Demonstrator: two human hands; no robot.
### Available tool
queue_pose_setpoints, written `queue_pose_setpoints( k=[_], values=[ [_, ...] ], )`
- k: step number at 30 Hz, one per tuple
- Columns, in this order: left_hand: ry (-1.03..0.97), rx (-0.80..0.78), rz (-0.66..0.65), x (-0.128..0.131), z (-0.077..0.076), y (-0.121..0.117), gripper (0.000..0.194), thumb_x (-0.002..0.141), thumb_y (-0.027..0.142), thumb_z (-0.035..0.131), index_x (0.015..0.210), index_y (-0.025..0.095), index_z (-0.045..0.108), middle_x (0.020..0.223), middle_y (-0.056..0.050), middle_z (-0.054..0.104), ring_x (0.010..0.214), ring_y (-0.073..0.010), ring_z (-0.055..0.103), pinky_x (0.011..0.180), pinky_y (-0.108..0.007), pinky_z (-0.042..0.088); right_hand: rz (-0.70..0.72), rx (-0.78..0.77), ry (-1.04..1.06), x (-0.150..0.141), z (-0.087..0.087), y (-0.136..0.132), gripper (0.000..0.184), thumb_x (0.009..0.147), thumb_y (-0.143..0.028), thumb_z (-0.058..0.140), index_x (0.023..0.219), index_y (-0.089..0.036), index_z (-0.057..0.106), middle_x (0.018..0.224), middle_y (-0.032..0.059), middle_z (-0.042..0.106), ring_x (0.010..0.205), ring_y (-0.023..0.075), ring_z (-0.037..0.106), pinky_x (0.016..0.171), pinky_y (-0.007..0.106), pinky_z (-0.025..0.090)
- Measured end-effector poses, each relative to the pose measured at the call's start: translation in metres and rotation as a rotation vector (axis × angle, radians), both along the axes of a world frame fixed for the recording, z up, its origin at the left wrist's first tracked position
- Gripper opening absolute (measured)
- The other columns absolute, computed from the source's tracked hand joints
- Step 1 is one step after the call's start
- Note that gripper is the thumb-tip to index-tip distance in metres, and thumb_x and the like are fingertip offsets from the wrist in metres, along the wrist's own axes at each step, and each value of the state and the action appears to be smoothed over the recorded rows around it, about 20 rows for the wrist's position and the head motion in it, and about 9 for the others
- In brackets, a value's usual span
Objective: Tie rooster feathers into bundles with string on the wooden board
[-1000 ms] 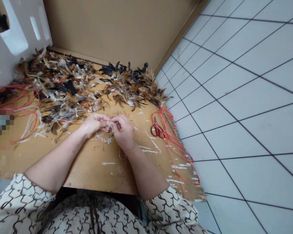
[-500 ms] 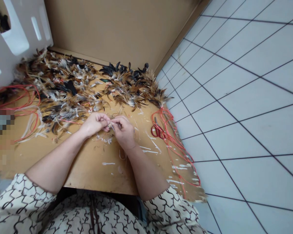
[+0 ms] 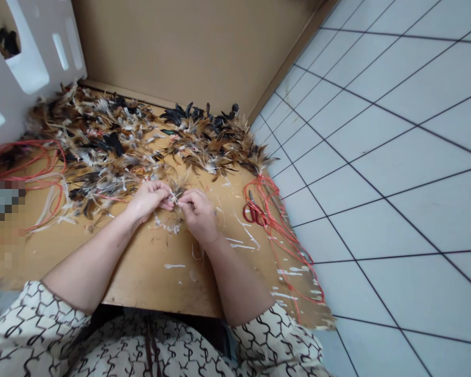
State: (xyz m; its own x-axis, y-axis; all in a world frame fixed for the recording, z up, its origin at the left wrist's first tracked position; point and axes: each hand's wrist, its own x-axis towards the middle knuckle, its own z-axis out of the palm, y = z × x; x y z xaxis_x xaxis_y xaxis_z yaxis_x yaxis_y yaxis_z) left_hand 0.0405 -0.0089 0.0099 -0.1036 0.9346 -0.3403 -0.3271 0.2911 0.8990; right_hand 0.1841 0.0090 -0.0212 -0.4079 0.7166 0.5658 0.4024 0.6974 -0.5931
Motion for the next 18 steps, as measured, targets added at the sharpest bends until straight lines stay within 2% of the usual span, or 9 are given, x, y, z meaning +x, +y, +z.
queue_pose_setpoints(
  k=[5,9,13,15,18],
  values=[
    [-0.034,0.027,0.028,0.0,-0.002,0.001,0.012,0.062,0.004,0.053,0.054,0.012,0.055,0.043,0.001,0.058,0.036,-0.0088,0.054,0.043,-0.019,0.048,-0.001,-0.04,-0.014,-0.002,0.0,-0.001,0.014,0.079,-0.016,0.051,0.066,-0.022,0.051,0.072,0.0034,0.061,0.075,0.0175,0.057,0.073,0.031,0.046],
    [-0.098,0.048,-0.015,-0.004,-0.006,0.003,0.006,0.058,0.007,0.062,0.057,0.011,0.057,0.045,0.001,0.059,0.04,-0.0093,0.057,0.046,-0.021,0.051,-0.007,-0.09,0.008,-0.005,-0.002,-0.001,0.015,0.079,-0.017,0.051,0.065,-0.022,0.051,0.073,0.0036,0.061,0.075,0.0171,0.057,0.073,0.031,0.046],
    [-0.142,0.153,-0.081,-0.008,-0.014,0.004,0.023,0.047,0.012,0.076,0.066,0.012,0.062,0.053,0.002,0.064,0.047,-0.0087,0.06,0.053,-0.021,0.053,-0.023,-0.151,0.056,-0.006,-0.004,0.0,0.014,0.079,-0.019,0.051,0.064,-0.021,0.052,0.071,0.0031,0.06,0.074,0.0165,0.056,0.073,0.031,0.045],
    [-0.134,0.185,-0.096,-0.009,-0.016,0.004,0.03,0.042,0.01,0.079,0.067,0.012,0.062,0.054,0.002,0.064,0.049,-0.0086,0.059,0.054,-0.021,0.052,-0.028,-0.221,0.093,-0.007,-0.004,0.001,0.012,0.076,-0.02,0.053,0.064,-0.021,0.053,0.07,0.0023,0.059,0.071,0.0156,0.054,0.071,0.03,0.045],
    [-0.105,0.21,-0.068,-0.008,-0.014,0.003,0.029,0.043,0.008,0.076,0.067,0.013,0.061,0.052,0.004,0.062,0.048,-0.0072,0.056,0.053,-0.02,0.049,-0.027,-0.464,0.19,-0.01,0.001,0.001,0.01,0.072,-0.027,0.058,0.066,-0.021,0.054,0.063,-0.0009,0.056,0.06,0.0127,0.051,0.061,0.027,0.043]
  ],
)
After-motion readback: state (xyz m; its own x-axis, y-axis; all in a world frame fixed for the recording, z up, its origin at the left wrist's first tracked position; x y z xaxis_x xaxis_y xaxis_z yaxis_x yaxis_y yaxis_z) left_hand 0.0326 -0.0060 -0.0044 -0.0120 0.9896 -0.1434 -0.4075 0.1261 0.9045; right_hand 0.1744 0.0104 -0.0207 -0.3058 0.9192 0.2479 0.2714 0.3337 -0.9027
